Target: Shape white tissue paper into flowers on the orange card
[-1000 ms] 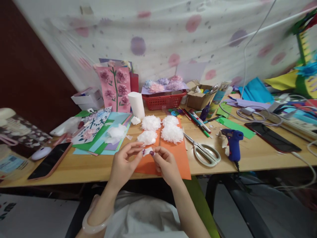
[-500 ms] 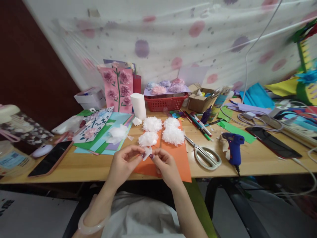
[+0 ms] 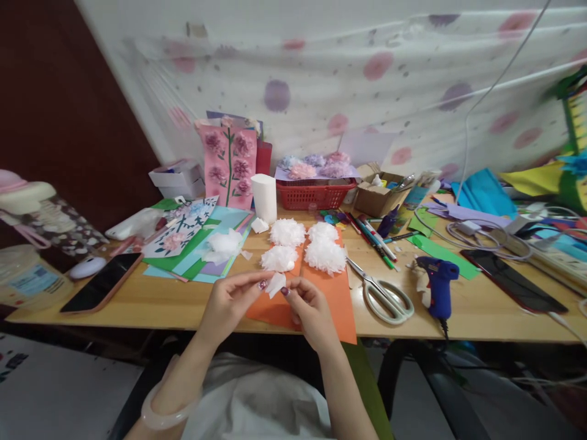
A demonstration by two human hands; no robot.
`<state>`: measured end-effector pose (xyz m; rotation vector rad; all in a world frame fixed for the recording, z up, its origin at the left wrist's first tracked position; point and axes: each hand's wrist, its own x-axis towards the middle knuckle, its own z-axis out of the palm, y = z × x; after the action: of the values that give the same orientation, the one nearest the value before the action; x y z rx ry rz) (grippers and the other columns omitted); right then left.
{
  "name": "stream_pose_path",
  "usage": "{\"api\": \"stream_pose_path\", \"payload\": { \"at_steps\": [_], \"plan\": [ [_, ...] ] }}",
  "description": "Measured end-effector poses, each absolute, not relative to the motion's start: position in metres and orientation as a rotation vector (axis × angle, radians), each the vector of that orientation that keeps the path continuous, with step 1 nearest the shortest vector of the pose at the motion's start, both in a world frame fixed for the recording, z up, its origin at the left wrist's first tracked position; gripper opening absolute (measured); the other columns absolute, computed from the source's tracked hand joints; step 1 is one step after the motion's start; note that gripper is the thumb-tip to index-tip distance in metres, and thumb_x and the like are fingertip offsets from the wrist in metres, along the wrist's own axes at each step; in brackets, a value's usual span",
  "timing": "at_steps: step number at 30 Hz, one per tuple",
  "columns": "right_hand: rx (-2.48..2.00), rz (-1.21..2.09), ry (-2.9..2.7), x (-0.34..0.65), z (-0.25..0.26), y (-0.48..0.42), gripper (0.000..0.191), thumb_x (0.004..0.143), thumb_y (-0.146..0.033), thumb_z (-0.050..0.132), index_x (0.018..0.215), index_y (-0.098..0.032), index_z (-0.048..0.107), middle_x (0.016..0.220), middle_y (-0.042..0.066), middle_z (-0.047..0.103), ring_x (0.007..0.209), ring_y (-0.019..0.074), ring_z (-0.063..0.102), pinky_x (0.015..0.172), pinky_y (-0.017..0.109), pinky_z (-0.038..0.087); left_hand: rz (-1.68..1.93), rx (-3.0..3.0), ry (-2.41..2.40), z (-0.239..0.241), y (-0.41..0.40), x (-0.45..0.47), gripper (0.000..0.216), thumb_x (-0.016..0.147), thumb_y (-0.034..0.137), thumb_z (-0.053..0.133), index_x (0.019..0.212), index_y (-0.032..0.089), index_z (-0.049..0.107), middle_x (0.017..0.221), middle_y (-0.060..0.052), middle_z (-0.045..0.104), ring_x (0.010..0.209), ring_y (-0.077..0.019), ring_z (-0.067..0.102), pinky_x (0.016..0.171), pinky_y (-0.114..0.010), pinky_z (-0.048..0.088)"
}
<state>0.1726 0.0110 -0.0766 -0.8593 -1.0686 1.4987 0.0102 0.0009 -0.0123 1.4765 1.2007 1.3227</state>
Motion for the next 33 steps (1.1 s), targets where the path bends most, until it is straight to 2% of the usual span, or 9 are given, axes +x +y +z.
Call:
{"api": "stream_pose_path", "payload": {
  "at_steps": [11, 18, 22, 25, 29, 33],
  "plan": [
    [-0.896, 1.480, -1.105, 0.173, -0.076, 0.012, 0.028, 0.081, -0.046, 0.071, 0.082, -0.019, 0.063, 0.057, -0.009, 0.037, 0.042, 0.0041, 0.023, 0.039, 0.021, 0.017, 1.441, 1.297, 1.343, -0.020, 0.006, 0.010, 0.016, 0.063, 0.026, 0.078, 0.077, 0.021, 0.081, 0.082, -0.005, 0.081, 0.079, -0.0221, 0.077, 0.075, -0.027, 0.063],
    [-0.910, 1.468, -1.137, 0.174, -0.075, 0.010, 0.023, 0.083, -0.042, 0.068, 0.082, -0.019, 0.063, 0.057, -0.009, 0.037, 0.043, 0.0047, 0.023, 0.040, 0.021, 0.018, 1.523, 1.226, 1.300, -0.026, 0.012, 0.000, 0.008, 0.059, 0.023, 0.076, 0.066, 0.020, 0.078, 0.076, -0.005, 0.080, 0.077, -0.0210, 0.075, 0.076, -0.030, 0.061],
    [-0.921, 1.462, -1.137, 0.174, -0.074, 0.012, 0.024, 0.082, -0.042, 0.069, 0.081, -0.020, 0.062, 0.058, -0.009, 0.037, 0.043, 0.0045, 0.023, 0.040, 0.021, 0.017, 1.591, 1.128, 1.295, -0.029, 0.017, -0.008, 0.010, 0.056, 0.023, 0.078, 0.066, 0.019, 0.077, 0.074, -0.005, 0.079, 0.075, -0.0203, 0.074, 0.077, -0.031, 0.060],
    [-0.916, 1.473, -1.138, 0.174, -0.074, 0.012, 0.025, 0.083, -0.044, 0.068, 0.081, -0.020, 0.061, 0.058, -0.009, 0.037, 0.042, 0.0044, 0.024, 0.039, 0.021, 0.017, 1.674, 1.153, 1.339, -0.030, 0.020, -0.013, 0.011, 0.061, 0.024, 0.077, 0.071, 0.019, 0.077, 0.079, -0.005, 0.079, 0.080, -0.0199, 0.073, 0.079, -0.030, 0.059],
    [-0.909, 1.463, -1.139, 0.173, -0.075, 0.010, 0.024, 0.083, -0.043, 0.069, 0.081, -0.020, 0.062, 0.057, -0.009, 0.036, 0.043, 0.0046, 0.023, 0.039, 0.021, 0.017, 1.765, 1.511, 1.429, -0.026, 0.015, -0.009, 0.009, 0.076, 0.022, 0.069, 0.079, 0.020, 0.077, 0.088, -0.004, 0.077, 0.088, -0.0189, 0.072, 0.083, -0.030, 0.057],
    [-0.891, 1.444, -1.159, 0.174, -0.076, 0.010, 0.023, 0.084, -0.042, 0.069, 0.084, -0.020, 0.065, 0.058, -0.008, 0.039, 0.044, 0.0051, 0.025, 0.040, 0.021, 0.019, 1.517, 1.990, 1.373, -0.024, 0.005, 0.007, 0.022, 0.084, 0.015, 0.058, 0.089, 0.020, 0.078, 0.093, -0.005, 0.077, 0.091, -0.0185, 0.071, 0.086, -0.030, 0.056]
  ]
}}
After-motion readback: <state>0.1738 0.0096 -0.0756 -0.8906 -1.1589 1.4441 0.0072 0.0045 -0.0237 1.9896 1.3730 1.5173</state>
